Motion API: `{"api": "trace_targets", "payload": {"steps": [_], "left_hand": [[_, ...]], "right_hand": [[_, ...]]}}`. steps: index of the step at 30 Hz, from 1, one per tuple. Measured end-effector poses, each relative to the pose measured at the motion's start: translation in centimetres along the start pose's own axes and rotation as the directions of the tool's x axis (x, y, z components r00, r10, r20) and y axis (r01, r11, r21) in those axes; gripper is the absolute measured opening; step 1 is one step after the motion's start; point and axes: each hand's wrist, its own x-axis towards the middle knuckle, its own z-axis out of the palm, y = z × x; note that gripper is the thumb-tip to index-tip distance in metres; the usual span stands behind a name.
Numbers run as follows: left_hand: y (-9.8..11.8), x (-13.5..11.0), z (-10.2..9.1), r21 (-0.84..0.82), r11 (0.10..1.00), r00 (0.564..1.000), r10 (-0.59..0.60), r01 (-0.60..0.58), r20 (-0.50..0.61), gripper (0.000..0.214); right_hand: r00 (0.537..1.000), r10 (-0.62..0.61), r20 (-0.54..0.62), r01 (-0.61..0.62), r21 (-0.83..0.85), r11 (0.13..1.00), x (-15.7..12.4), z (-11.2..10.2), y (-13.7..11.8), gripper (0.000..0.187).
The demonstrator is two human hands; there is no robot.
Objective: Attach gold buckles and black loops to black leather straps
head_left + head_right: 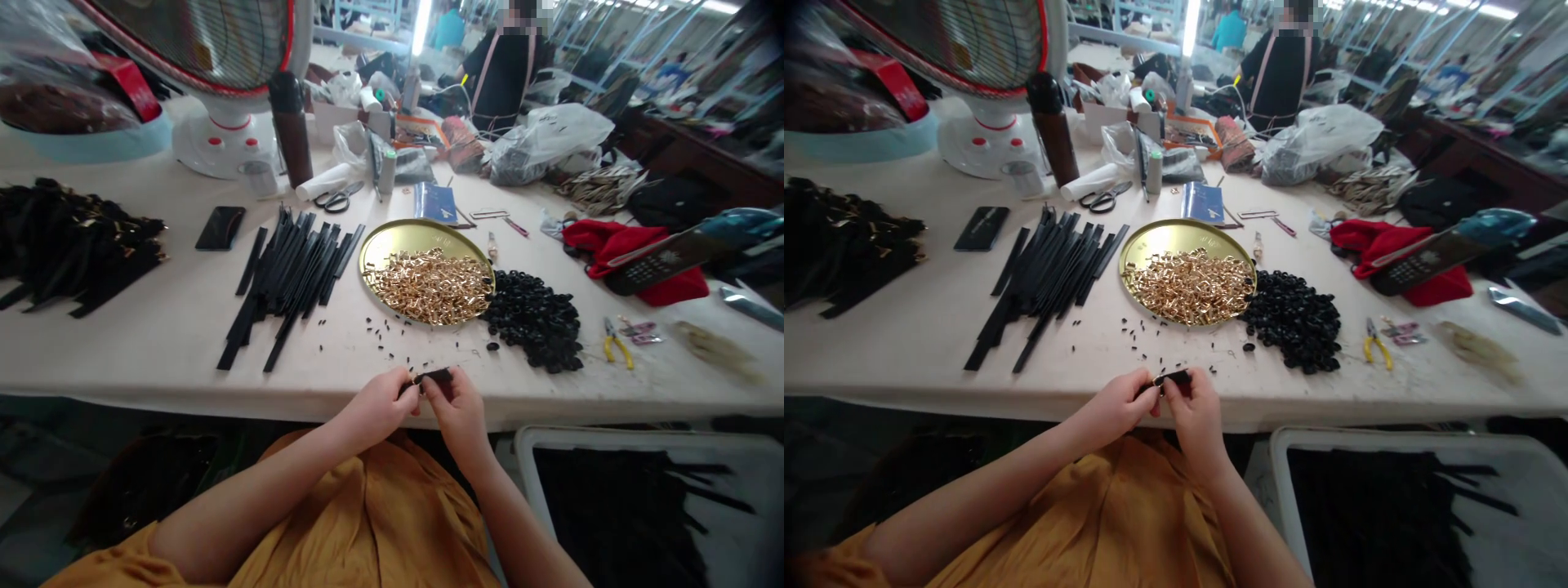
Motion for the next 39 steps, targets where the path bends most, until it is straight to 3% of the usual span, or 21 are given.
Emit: {"api": "trace_targets", "payload": {"steps": [2,4,8,12,15,17,19,22,24,26,30,31,33,35,36,37,39], "left_hand": [[0.0,0.2,-0.1,0.028,0.999,0.999,0.031,-0.031,-0.015,0.022],[-0.3,0.7,-0.2,0.041,0.998,0.998,0.054,-0.053,-0.017,0.025],[-0.9,2.1,-0.1,-0.041,0.999,1.000,0.014,-0.013,0.023,0.026],[-1.0,3.3,0.2,-0.125,0.992,0.998,0.028,-0.020,0.064,0.024],[-0.8,4.0,0.1,0.014,0.998,0.995,0.065,-0.066,0.074,0.020],[-0.8,4.3,0.0,0.068,0.997,0.998,0.031,-0.034,0.051,0.026],[-0.9,4.6,-0.1,0.065,0.998,0.999,-0.008,0.006,0.031,0.026],[-1.0,4.7,0.0,0.051,0.998,0.998,-0.025,0.023,0.051,0.026],[-0.9,4.6,0.2,0.058,0.998,0.998,-0.022,0.019,0.057,0.025],[-0.8,4.3,0.1,0.068,0.998,0.999,-0.013,0.010,0.051,0.025],[-0.8,3.4,-0.5,0.040,0.999,0.999,0.003,-0.005,0.032,0.027],[-0.9,3.2,-0.6,0.022,1.000,1.000,0.006,-0.007,0.021,0.028],[-0.8,3.0,-0.8,-0.026,0.999,1.000,0.025,-0.025,-0.013,0.030],[-0.4,2.9,-0.9,-0.087,0.994,0.996,0.061,-0.067,-0.064,0.031],[-0.2,2.9,-0.8,-0.117,0.989,0.993,0.081,-0.091,-0.088,0.031],[0.1,2.9,-0.8,-0.145,0.983,0.989,0.101,-0.116,-0.109,0.031],[0.6,2.7,-0.7,-0.184,0.970,0.982,0.135,-0.158,-0.132,0.030]], "right_hand": [[0.993,-0.093,-0.076,0.082,-0.132,0.988,0.2,0.0,0.0,0.015],[0.990,-0.115,-0.086,0.101,-0.151,0.983,0.5,0.0,0.1,0.014],[0.998,-0.006,0.059,0.002,0.060,0.998,1.0,-0.2,0.0,0.020],[0.977,-0.037,0.211,0.014,0.108,0.994,1.6,-1.6,0.5,0.033],[0.991,-0.028,0.134,0.034,-0.046,0.998,3.4,-4.5,2.3,0.031],[0.997,-0.054,-0.053,0.041,-0.219,0.975,5.4,-7.1,3.9,0.028],[0.970,-0.144,-0.195,0.041,-0.452,0.891,7.8,-9.4,5.2,0.026],[0.968,-0.198,-0.155,0.012,-0.758,0.653,11.0,-11.0,6.1,0.021],[0.981,-0.161,-0.108,-0.004,-0.842,0.540,12.6,-10.7,6.1,0.014],[0.985,-0.142,-0.097,-0.010,-0.856,0.516,13.6,-10.0,5.8,0.008],[0.982,-0.170,-0.079,0.032,-0.822,0.569,13.5,-9.3,4.8,0.009],[0.983,-0.172,-0.067,0.050,-0.798,0.600,13.0,-9.3,4.4,0.010],[0.992,-0.120,-0.036,0.073,-0.609,0.790,11.6,-9.0,3.3,0.016],[1.000,0.011,0.021,-0.007,-0.158,0.987,9.7,-8.1,1.9,0.021],[0.994,0.085,0.065,-0.091,0.105,0.990,8.7,-7.5,1.1,0.023],[0.983,0.146,0.108,-0.174,0.317,0.932,7.7,-6.8,0.4,0.023],[0.960,0.224,0.167,-0.279,0.543,0.792,6.0,-5.3,-0.9,0.027]]}}
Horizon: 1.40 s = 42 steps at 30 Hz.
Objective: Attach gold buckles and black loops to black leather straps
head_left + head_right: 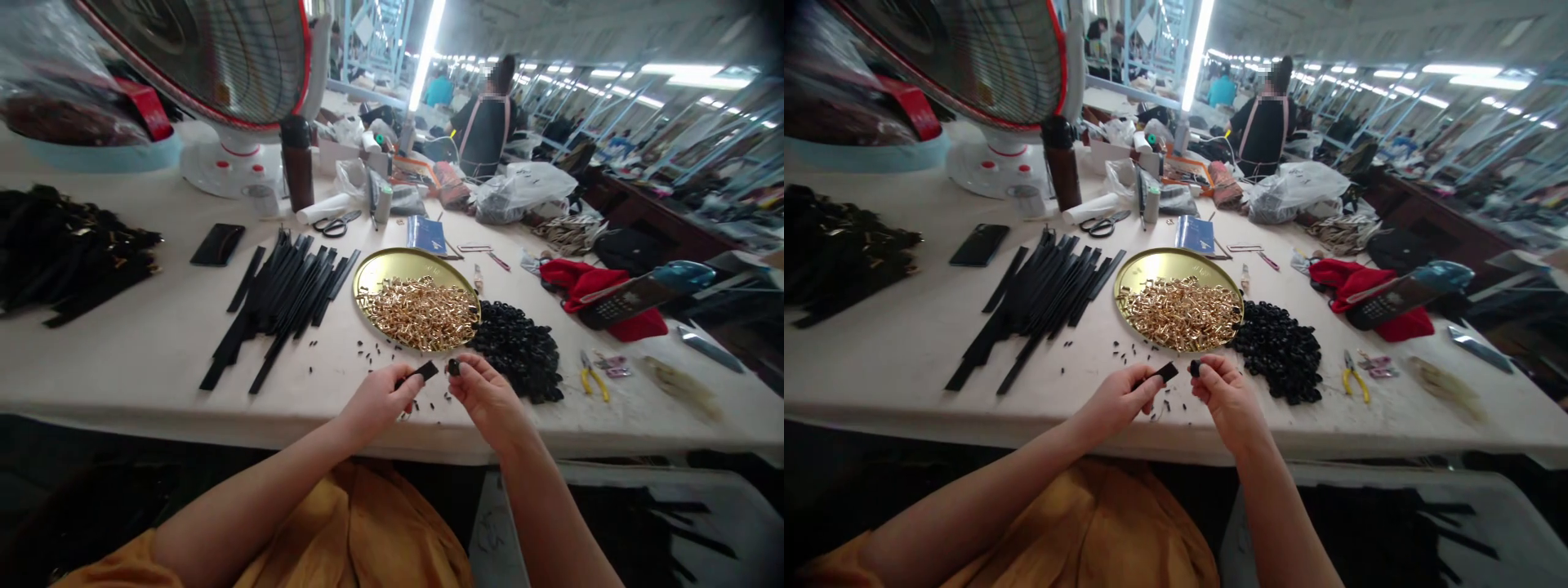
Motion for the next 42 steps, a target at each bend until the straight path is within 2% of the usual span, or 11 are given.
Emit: {"api": "trace_targets", "payload": {"steps": [2,5,15,21,24,26,28,30,34,38,42], "left_hand": [[0.3,-0.3,0.0,-0.017,1.000,1.000,0.024,-0.024,0.000,0.030],[0.4,-0.9,-0.2,-0.015,1.000,1.000,0.025,-0.025,-0.011,0.029],[-0.1,-1.4,-0.8,0.052,0.998,0.999,0.033,-0.033,-0.007,0.031],[-0.3,-1.6,-0.9,0.312,0.949,0.999,0.039,-0.039,0.008,0.029],[-0.5,-1.6,-0.7,0.442,0.896,0.999,0.050,-0.049,0.011,0.029],[-0.6,-1.6,-0.6,0.490,0.870,0.998,0.060,-0.057,0.009,0.029],[-0.7,-1.5,-0.4,0.483,0.874,0.999,0.048,-0.047,0.010,0.029],[-0.8,-1.3,-0.2,0.408,0.913,1.000,0.003,-0.012,0.023,0.029],[-1.1,-1.2,-0.3,0.306,0.952,0.998,-0.038,0.022,0.048,0.030],[-1.0,-1.2,-0.8,0.395,0.916,0.992,0.022,-0.068,0.120,0.027],[-0.7,-1.4,-1.0,0.466,0.879,0.989,0.034,-0.099,0.146,0.026]], "right_hand": [[0.999,0.050,0.013,-0.051,0.123,0.991,-1.1,1.6,0.2,0.035],[0.996,0.080,0.042,-0.086,0.170,0.982,-1.8,2.9,0.5,0.035],[0.992,0.046,0.118,-0.048,0.018,0.999,-2.3,3.6,2.3,0.027],[0.996,0.003,0.088,0.004,-0.082,0.997,-2.1,3.5,3.3,0.040],[0.993,-0.106,0.045,0.114,-0.297,0.948,-2.3,3.4,3.6,0.042],[0.974,-0.227,0.010,0.205,-0.469,0.859,-2.6,3.4,4.0,0.041],[0.944,-0.331,-0.014,0.264,-0.574,0.775,-2.9,3.4,4.4,0.039],[0.926,-0.377,-0.023,0.291,-0.594,0.750,-3.1,3.5,4.7,0.037],[0.940,-0.341,0.002,0.286,-0.551,0.784,-3.1,3.3,5.0,0.035],[0.958,-0.257,0.132,0.286,-0.557,0.780,-3.2,2.2,4.8,0.029],[0.962,-0.238,0.132,0.271,-0.564,0.780,-3.3,1.7,4.8,0.027]]}}
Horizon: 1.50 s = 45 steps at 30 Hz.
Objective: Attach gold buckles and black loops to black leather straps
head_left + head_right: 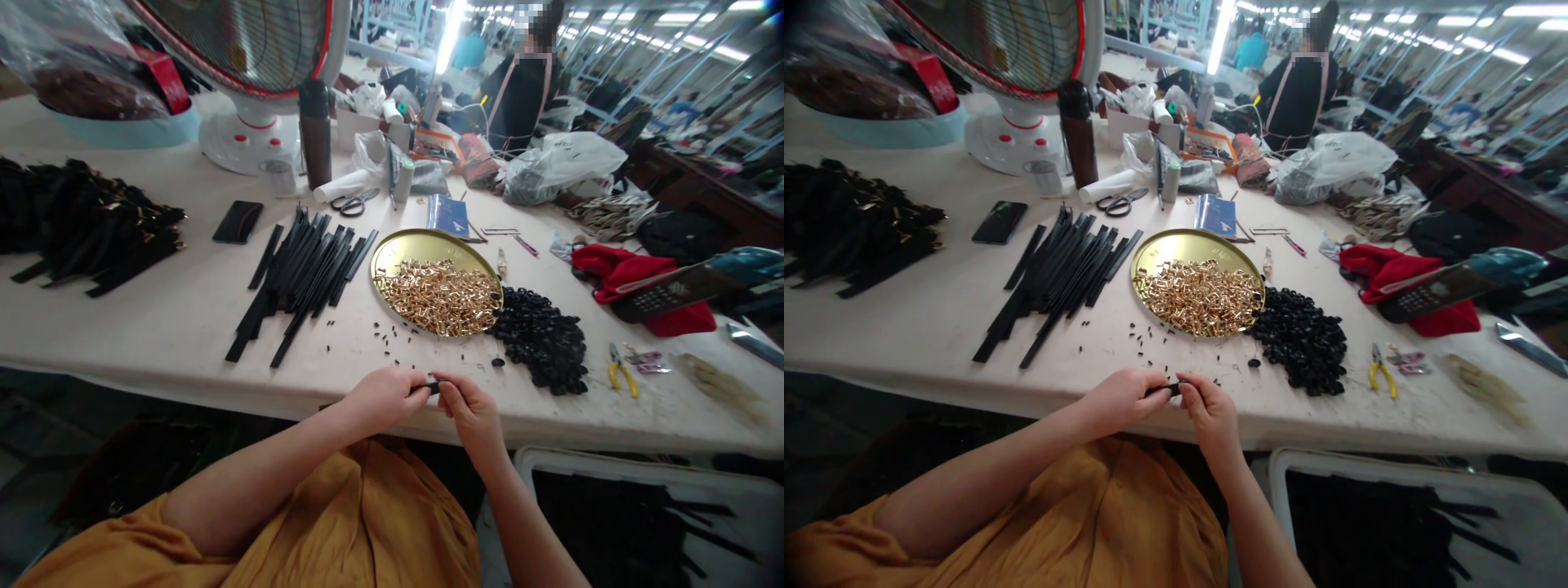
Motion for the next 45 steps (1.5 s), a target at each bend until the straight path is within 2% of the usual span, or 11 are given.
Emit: {"api": "trace_targets", "payload": {"steps": [4,7,14,20,23,25,29,36,38,41,45], "left_hand": [[0.2,-0.1,0.5,-0.050,0.999,1.000,-0.002,0.002,0.003,0.025],[0.5,0.0,1.1,-0.179,0.984,0.999,-0.018,0.009,-0.049,0.028],[0.4,-0.5,1.4,-0.387,0.922,0.999,-0.001,0.013,0.033,0.035],[0.1,-0.5,1.4,-0.454,0.890,0.999,-0.040,0.037,0.002,0.039],[-0.1,-0.4,1.3,-0.505,0.857,0.994,-0.083,0.104,0.065,0.040],[-0.3,-0.4,1.2,-0.541,0.831,0.991,-0.096,0.132,0.093,0.040],[-0.5,-0.6,1.3,-0.516,0.846,0.991,-0.110,0.134,0.076,0.038],[-0.6,-0.3,1.2,-0.220,0.960,0.985,-0.171,0.175,0.034,0.037],[-0.8,-0.1,1.2,-0.170,0.968,0.982,-0.182,0.186,0.041,0.031],[-1.0,0.1,1.1,-0.126,0.972,0.980,-0.189,0.196,0.067,0.024],[-1.0,-0.3,0.8,-0.190,0.946,0.963,-0.241,0.261,0.124,0.026]], "right_hand": [[1.000,-0.003,-0.006,0.003,0.009,1.000,-0.1,0.4,-0.1,0.024],[0.996,0.077,0.037,-0.083,0.189,0.978,-0.1,1.0,-0.1,0.026],[0.966,0.255,0.038,-0.228,0.589,0.776,-0.1,1.5,0.1,0.025],[0.967,0.251,0.051,-0.228,0.614,0.756,-1.2,2.5,-0.9,0.021],[0.975,0.220,0.032,-0.185,0.666,0.722,-1.3,2.2,-1.2,0.035],[0.965,0.246,0.091,-0.233,0.728,0.645,-1.1,1.9,-1.1,0.042],[0.915,0.319,0.246,-0.392,0.722,0.569,-0.8,1.7,-0.6,0.022],[0.791,0.333,0.513,-0.612,0.649,0.452,-1.1,1.3,0.1,0.022],[0.787,0.342,0.513,-0.617,0.644,0.453,-1.0,1.1,0.3,0.024],[0.836,0.329,0.438,-0.548,0.650,0.527,-0.8,1.2,0.7,0.022],[0.935,0.313,0.167,-0.351,0.571,0.743,-0.5,1.7,1.2,0.028]]}}
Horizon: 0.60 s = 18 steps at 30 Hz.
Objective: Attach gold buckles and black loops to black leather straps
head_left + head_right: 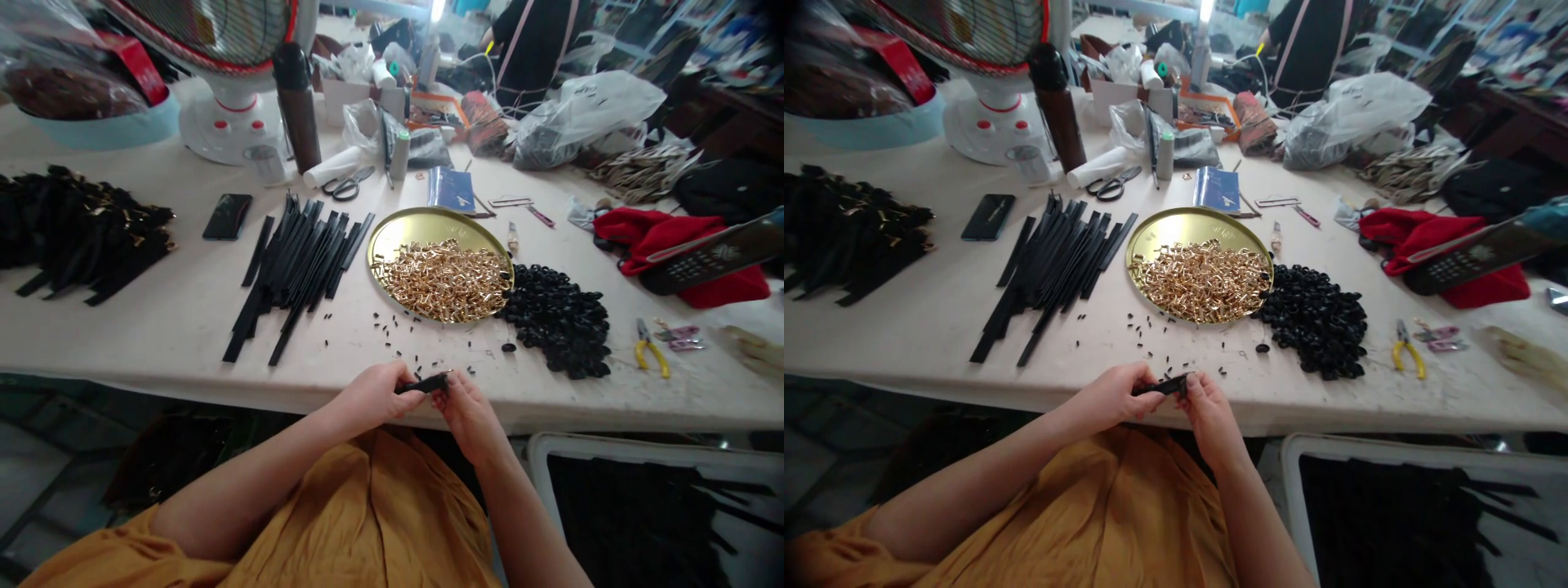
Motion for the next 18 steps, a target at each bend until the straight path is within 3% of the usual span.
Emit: {"api": "trace_targets", "payload": {"steps": [3,5,11,15,18], "left_hand": [[0.2,-0.4,0.1,-0.121,0.993,0.997,-0.006,0.015,0.071,0.025],[0.4,-0.4,0.2,-0.127,0.992,0.997,0.003,0.006,0.072,0.023],[-0.2,-0.5,0.4,-0.142,0.990,0.999,-0.008,0.014,0.046,0.030],[-1.0,-0.9,0.3,-0.219,0.975,0.997,-0.006,0.024,0.082,0.027],[-1.2,-1.2,0.3,-0.190,0.982,1.000,-0.006,0.011,0.027,0.026]], "right_hand": [[0.963,-0.199,-0.180,0.144,-0.280,0.949,0.0,0.4,0.3,0.029],[0.933,-0.281,-0.226,0.182,-0.378,0.908,-0.2,0.7,0.3,0.027],[0.980,-0.192,-0.061,0.142,-0.462,0.875,-0.8,0.2,-0.3,0.029],[0.976,-0.204,-0.072,0.147,-0.472,0.869,-1.2,0.0,-0.2,0.027],[0.959,-0.273,-0.079,0.181,-0.574,0.799,-1.6,0.1,0.0,0.022]]}}
